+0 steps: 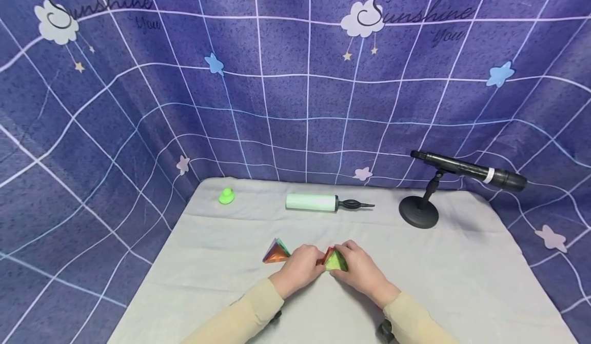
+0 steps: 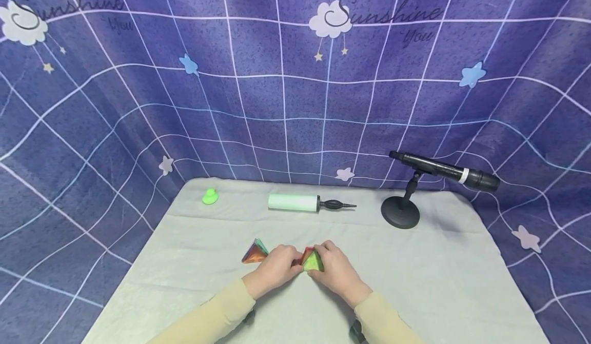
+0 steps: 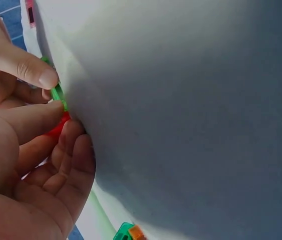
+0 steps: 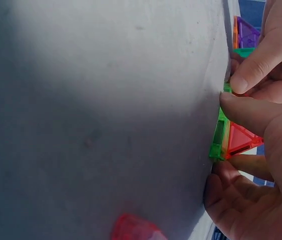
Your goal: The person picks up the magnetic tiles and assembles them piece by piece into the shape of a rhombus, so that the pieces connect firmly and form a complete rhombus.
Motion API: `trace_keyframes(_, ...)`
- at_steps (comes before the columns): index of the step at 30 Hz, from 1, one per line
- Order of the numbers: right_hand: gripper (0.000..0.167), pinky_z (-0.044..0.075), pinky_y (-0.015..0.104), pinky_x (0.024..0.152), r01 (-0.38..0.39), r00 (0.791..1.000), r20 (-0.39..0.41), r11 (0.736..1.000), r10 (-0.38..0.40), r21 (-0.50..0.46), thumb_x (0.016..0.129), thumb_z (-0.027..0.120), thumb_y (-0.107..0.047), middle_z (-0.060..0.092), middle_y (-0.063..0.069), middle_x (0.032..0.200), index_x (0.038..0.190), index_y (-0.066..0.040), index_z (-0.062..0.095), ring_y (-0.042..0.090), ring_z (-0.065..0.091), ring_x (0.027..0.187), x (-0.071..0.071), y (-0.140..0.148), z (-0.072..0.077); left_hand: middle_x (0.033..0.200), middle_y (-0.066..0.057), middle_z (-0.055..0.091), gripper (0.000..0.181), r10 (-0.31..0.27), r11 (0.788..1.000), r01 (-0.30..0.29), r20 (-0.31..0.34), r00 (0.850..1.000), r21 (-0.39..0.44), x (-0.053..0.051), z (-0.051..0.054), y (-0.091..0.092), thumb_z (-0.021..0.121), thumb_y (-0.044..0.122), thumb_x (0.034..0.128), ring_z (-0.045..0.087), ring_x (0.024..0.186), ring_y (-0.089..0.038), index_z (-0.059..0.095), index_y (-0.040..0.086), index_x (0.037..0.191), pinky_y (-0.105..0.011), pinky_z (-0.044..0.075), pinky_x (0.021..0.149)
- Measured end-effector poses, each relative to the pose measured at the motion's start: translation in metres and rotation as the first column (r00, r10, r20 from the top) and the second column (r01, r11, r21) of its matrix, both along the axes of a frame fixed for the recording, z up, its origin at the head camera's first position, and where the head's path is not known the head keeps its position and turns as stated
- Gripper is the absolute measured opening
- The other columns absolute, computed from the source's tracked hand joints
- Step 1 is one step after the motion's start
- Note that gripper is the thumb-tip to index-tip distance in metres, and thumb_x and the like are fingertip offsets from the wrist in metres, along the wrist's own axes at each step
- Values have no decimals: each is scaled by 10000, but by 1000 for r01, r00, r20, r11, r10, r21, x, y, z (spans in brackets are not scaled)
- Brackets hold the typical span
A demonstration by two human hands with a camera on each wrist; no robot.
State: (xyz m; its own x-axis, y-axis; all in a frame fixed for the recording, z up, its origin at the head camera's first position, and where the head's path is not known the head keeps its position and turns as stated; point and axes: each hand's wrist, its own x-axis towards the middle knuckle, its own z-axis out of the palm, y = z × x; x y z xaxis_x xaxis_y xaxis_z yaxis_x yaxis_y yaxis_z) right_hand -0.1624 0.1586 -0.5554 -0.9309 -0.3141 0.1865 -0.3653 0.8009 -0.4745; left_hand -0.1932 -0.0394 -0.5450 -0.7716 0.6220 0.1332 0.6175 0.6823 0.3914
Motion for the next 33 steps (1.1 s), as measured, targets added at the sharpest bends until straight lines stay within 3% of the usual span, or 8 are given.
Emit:
trace_keyframes(10, 630, 548, 402, 832, -79, 997, -29, 997, 78, -5, 792, 920, -227, 645, 83, 1137, 1307, 27, 659, 156, 627, 944, 2, 11, 3, 633, 144, 559, 176, 7, 1000, -7, 18, 1000, -3, -1, 3, 1, 805, 91, 860, 501, 613, -33, 709, 169, 734, -241, 405, 596)
trace_keyframes(18, 545, 545, 379, 832, -124, 992, 17, 992, 124, -15, 834, 887, -231, 651, 45, 1155, 1284, 1, 687, 137, 612, 937, 6, 34, 6, 644, 140, 577, 120, 10, 1000, -10, 29, 1000, 4, -1, 2, 1, 801, 98, 862, 493, 610, -37, 748, 156, 771, -235, 409, 598)
trace_keyframes(24, 474, 536, 442, 913, -152, 988, 32, 988, 153, -16, 873, 859, -266, 644, 20, 1167, 1260, -35, 713, 178, 631, 1024, 18, 59, 8, 651, 136, 582, 77, 26, 1000, -26, 65, 998, -4, -1, 2, 2, 794, 101, 875, 470, 604, -46, 780, 142, 812, -243, 402, 590)
trace_keyframes(29, 453, 524, 397, 857, -138, 989, 49, 990, 139, -15, 893, 842, -297, 630, -1, 1171, 1255, -51, 722, 123, 586, 972, 31, 75, 7, 642, 142, 568, 53, 41, 999, -41, 91, 995, -5, -1, 3, 2, 785, 97, 885, 445, 588, -46, 800, 126, 842, -234, 387, 565)
trace_keyframes(33, 457, 519, 380, 848, -142, 990, -1, 990, 142, -16, 871, 860, -283, 626, -6, 1174, 1240, -46, 730, 100, 566, 957, 42, 87, 5, 650, 144, 572, 59, 32, 999, -32, 85, 996, 2, -1, 3, 2, 788, 90, 881, 448, 593, -43, 797, 123, 833, -229, 393, 573)
